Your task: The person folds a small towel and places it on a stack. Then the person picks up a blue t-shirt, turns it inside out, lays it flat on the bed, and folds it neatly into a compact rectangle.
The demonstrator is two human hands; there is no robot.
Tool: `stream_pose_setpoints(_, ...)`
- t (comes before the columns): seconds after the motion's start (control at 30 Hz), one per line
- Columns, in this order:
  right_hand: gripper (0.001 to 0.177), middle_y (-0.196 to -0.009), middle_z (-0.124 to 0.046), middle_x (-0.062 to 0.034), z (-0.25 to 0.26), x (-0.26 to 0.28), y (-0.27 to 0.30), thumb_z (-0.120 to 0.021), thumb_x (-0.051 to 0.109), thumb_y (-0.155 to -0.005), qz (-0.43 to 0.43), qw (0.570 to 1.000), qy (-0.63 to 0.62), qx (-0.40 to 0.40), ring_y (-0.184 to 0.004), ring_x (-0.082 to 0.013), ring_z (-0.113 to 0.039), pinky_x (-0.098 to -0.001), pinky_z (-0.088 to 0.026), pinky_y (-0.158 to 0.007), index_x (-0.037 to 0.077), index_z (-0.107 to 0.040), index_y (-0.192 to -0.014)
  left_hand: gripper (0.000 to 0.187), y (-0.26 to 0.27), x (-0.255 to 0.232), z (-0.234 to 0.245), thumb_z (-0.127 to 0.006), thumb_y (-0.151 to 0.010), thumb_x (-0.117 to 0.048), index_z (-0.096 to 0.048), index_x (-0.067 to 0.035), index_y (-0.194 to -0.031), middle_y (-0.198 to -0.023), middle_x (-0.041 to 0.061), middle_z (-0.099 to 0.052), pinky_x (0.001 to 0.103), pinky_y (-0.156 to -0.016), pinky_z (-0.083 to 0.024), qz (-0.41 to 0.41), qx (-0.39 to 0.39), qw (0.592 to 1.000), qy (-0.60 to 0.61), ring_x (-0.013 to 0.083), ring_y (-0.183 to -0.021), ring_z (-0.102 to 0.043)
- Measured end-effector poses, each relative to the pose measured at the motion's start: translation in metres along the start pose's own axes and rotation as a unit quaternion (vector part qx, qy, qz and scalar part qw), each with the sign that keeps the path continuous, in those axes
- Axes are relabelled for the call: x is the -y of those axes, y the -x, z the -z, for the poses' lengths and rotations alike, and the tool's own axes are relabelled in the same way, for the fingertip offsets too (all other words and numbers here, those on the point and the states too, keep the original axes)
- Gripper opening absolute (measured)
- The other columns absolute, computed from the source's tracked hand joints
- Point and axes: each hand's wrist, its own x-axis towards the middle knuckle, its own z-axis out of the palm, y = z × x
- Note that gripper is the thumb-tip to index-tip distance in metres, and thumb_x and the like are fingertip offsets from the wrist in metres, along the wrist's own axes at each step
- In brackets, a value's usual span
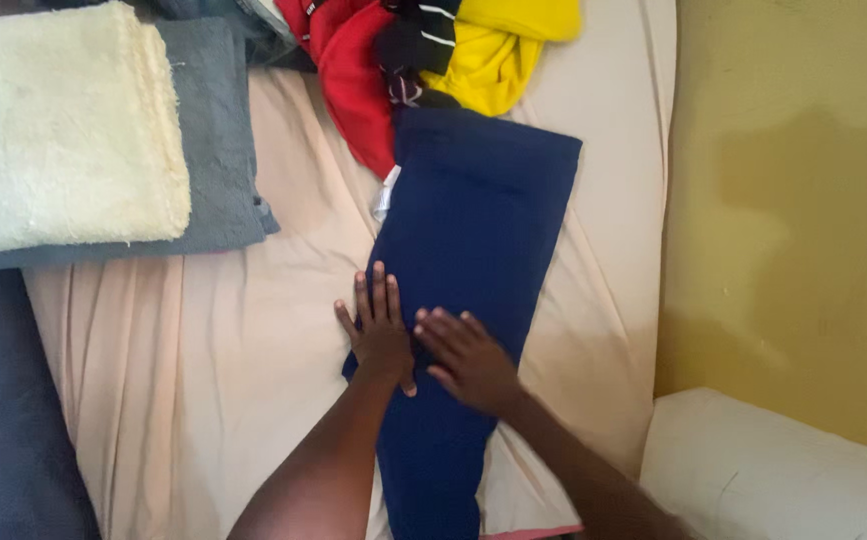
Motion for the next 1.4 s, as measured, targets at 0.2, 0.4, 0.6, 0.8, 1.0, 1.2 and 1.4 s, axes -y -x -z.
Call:
stream_pose_setpoints(0.2,0.076,-0.168,-0.033,-0.0123,0.064,-0.086,-0.037,-0.063,0.037,-0.095,-0.076,0.983,0.115,-0.124,-0.154,-0.0319,-0.030,-0.0564,-0.026,-0.123,0.008,-0.037,-0.159,0.179,0.007,-0.003,0.004,-0.104,-0.048,-0.051,0.030,-0.006,-0.159,-0.163,0.020,0.044,0.069,-0.120,0.008,0.010,-0.005,1.000,0.010,0.0404,-0.149,0.038)
stream_pose_setpoints(0.4,0.071,-0.169,-0.029,-0.0159,0.108,-0.126,-0.078,-0.061,0.039,-0.101,-0.149,0.954,0.159,-0.207,-0.156,-0.0363,-0.026,-0.0606,-0.023,-0.122,0.008,-0.037,-0.160,0.180,0.003,-0.003,0.003,-0.104,-0.048,-0.049,0.032,-0.006,-0.158,-0.162,0.017,0.045,0.068,-0.120,0.009,0.014,-0.012,1.000,0.012,0.0393,-0.149,0.038)
stream_pose_setpoints(0.6,0.064,-0.171,-0.025,-0.0164,0.130,-0.160,-0.105,-0.052,0.042,-0.109,-0.163,0.958,0.137,-0.192,-0.158,-0.0379,-0.022,-0.0632,-0.020,-0.122,0.009,-0.036,-0.162,0.180,0.004,-0.001,0.002,-0.104,-0.047,-0.050,0.030,-0.006,-0.159,-0.164,0.018,0.042,0.069,-0.120,0.008,0.003,-0.020,1.000,0.020,0.0395,-0.151,0.036)
stream_pose_setpoints(0.8,0.069,-0.170,-0.020,-0.0175,0.139,-0.140,-0.108,-0.047,0.042,-0.108,-0.222,0.943,0.193,-0.158,-0.156,-0.0355,-0.018,-0.0668,-0.012,-0.119,0.005,-0.027,-0.162,0.181,0.009,-0.003,0.003,-0.104,-0.046,-0.051,0.030,-0.004,-0.158,-0.163,0.019,0.042,0.069,-0.120,0.007,0.007,-0.029,1.000,-0.001,0.0410,-0.150,0.036)
stream_pose_setpoints(1.0,0.062,-0.171,-0.017,-0.0204,0.074,-0.032,-0.050,-0.045,0.032,-0.110,-0.197,0.934,0.127,-0.271,-0.159,-0.0359,-0.017,-0.0629,-0.012,-0.125,0.004,-0.027,-0.163,0.179,0.022,0.001,0.000,-0.105,-0.045,-0.048,0.024,-0.002,-0.159,-0.165,0.022,0.036,0.072,-0.117,0.004,-0.024,-0.095,0.994,0.056,0.0443,-0.153,0.028)
stream_pose_setpoints(1.2,0.058,-0.169,-0.022,-0.0218,-0.019,0.071,0.039,-0.045,0.028,-0.107,-0.278,0.927,0.011,-0.252,-0.157,-0.0378,-0.019,-0.0581,-0.016,-0.125,0.005,-0.034,-0.159,0.090,0.066,-0.005,-0.062,-0.074,-0.083,-0.015,-0.027,-0.001,-0.159,-0.173,0.015,-0.009,0.067,-0.117,-0.012,-0.062,-0.437,0.871,0.217,0.0345,-0.160,-0.010)
stream_pose_setpoints(1.4,0.063,-0.167,-0.020,-0.0222,-0.069,0.105,0.067,-0.044,0.032,-0.103,-0.283,0.937,0.001,-0.207,-0.154,-0.0387,-0.019,-0.0600,-0.014,-0.120,0.003,-0.035,-0.158,0.061,0.073,-0.030,-0.122,-0.046,-0.102,-0.017,-0.032,0.003,-0.157,-0.171,0.018,-0.021,0.058,-0.124,-0.013,-0.213,-0.455,0.825,0.259,0.0322,-0.159,-0.019)
